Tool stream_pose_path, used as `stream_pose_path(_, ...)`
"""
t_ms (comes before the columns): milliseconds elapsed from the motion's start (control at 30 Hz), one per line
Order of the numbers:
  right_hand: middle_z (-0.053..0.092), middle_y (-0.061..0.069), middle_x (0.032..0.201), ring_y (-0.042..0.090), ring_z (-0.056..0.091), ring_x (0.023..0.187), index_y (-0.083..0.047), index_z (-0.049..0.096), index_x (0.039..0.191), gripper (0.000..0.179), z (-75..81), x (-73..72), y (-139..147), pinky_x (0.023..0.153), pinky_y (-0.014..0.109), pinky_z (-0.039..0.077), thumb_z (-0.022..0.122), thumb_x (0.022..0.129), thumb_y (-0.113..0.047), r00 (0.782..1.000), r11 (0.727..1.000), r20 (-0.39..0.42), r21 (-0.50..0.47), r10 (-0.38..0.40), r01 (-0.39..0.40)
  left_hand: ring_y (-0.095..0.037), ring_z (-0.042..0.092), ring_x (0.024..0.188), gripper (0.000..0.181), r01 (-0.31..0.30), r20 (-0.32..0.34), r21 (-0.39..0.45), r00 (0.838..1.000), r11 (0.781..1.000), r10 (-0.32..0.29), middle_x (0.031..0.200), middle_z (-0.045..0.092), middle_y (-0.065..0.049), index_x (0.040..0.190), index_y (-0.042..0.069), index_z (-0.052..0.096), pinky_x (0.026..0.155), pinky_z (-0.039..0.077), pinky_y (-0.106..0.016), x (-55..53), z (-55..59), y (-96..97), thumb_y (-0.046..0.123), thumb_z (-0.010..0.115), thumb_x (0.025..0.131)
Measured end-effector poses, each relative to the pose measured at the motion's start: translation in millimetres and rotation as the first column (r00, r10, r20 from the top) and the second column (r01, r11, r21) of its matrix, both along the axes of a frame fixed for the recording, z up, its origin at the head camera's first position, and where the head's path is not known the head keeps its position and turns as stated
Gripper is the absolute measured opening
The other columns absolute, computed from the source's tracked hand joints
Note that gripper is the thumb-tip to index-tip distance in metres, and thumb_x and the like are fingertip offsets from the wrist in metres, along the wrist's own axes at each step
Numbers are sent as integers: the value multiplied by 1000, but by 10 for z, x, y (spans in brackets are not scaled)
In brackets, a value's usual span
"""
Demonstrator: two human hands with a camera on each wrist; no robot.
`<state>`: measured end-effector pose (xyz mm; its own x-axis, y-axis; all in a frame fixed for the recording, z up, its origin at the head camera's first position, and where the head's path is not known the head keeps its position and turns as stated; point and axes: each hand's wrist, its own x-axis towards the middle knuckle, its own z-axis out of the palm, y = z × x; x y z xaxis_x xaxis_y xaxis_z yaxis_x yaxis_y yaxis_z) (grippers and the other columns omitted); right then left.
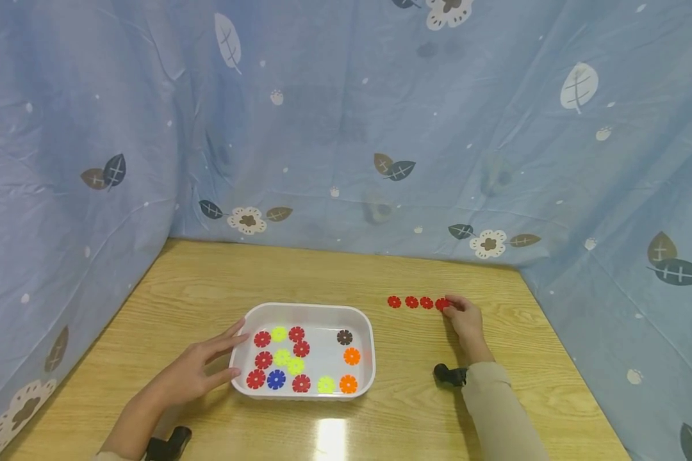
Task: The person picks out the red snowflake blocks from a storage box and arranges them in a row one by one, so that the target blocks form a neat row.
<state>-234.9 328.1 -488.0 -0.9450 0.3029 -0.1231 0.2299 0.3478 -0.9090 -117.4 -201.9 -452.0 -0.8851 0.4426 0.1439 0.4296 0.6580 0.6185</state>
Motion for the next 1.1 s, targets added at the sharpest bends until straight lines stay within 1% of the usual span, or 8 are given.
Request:
stream_pose_path(100,51,22,131,30,49,119,1,53,132,38,0,-6,0,86,24,48,52,94,-3,1000,998,-4,69,-2,2,-36,43,131,53,8,-6,-1,1000,1000,-8,153,34,-9,137,14,52,97,48,-49,-4,16,8,34,65,89)
stream_pose_path(200,53,23,128,32,50,116,1,54,130,37,6,-1,-20,93,38,46,53,93,-4,1000,994,-2,114,-2,2,-36,42,131,53,17,4,4,1000,1000,-17,153,34,-8,137,14,52,97,48,-48,-3,22,9,33,65,89)
stream_pose_path(300,54,25,125,34,51,113,2,55,130,37,17,3,-48,93,43,46,53,93,-4,1000,990,0,138,-5,5,-37,42,131,53,26,3,4,1000,1000,-26,153,33,-9,137,14,52,96,49,-46,-4,24,5,33,65,89)
stream_pose_path(467,52,25,128,35,50,117,2,53,131,39,38,13,-76,96,44,45,52,93,-3,1000,992,17,127,-12,10,-36,43,131,53,24,-14,-3,1000,1000,-24,153,34,-8,136,14,52,96,49,-45,-15,16,3,33,65,89)
stream_pose_path(600,51,26,132,35,49,121,3,52,132,40,65,35,-68,97,41,45,52,93,-3,1000,995,15,95,-25,23,-36,45,129,52,24,-32,-2,999,1000,-24,152,35,-9,136,13,53,95,50,-44,-23,1,5,32,66,89)
stream_pose_path(700,50,24,135,33,49,123,2,50,134,40,113,69,-71,95,34,45,51,94,-6,1000,998,17,61,-18,16,-36,45,129,52,21,-40,-7,999,1000,-22,151,36,-10,135,12,54,95,51,-43,-23,-7,3,31,66,89)
stream_pose_path(900,47,23,139,31,48,126,2,45,138,43,254,143,-195,91,22,49,51,97,-11,995,996,-29,-14,93,-93,-32,44,130,53,1,-24,-23,1000,1000,-1,152,36,-8,135,13,54,96,50,-44,-14,-24,-5,33,67,88)
stream_pose_path(1100,49,21,138,29,48,126,1,47,136,42,431,256,-475,85,9,46,54,96,-12,973,977,-101,-24,207,-210,-31,44,130,52,-5,-18,-12,1000,1000,5,152,36,-7,134,14,55,95,50,-42,-10,-40,-9,32,67,87)
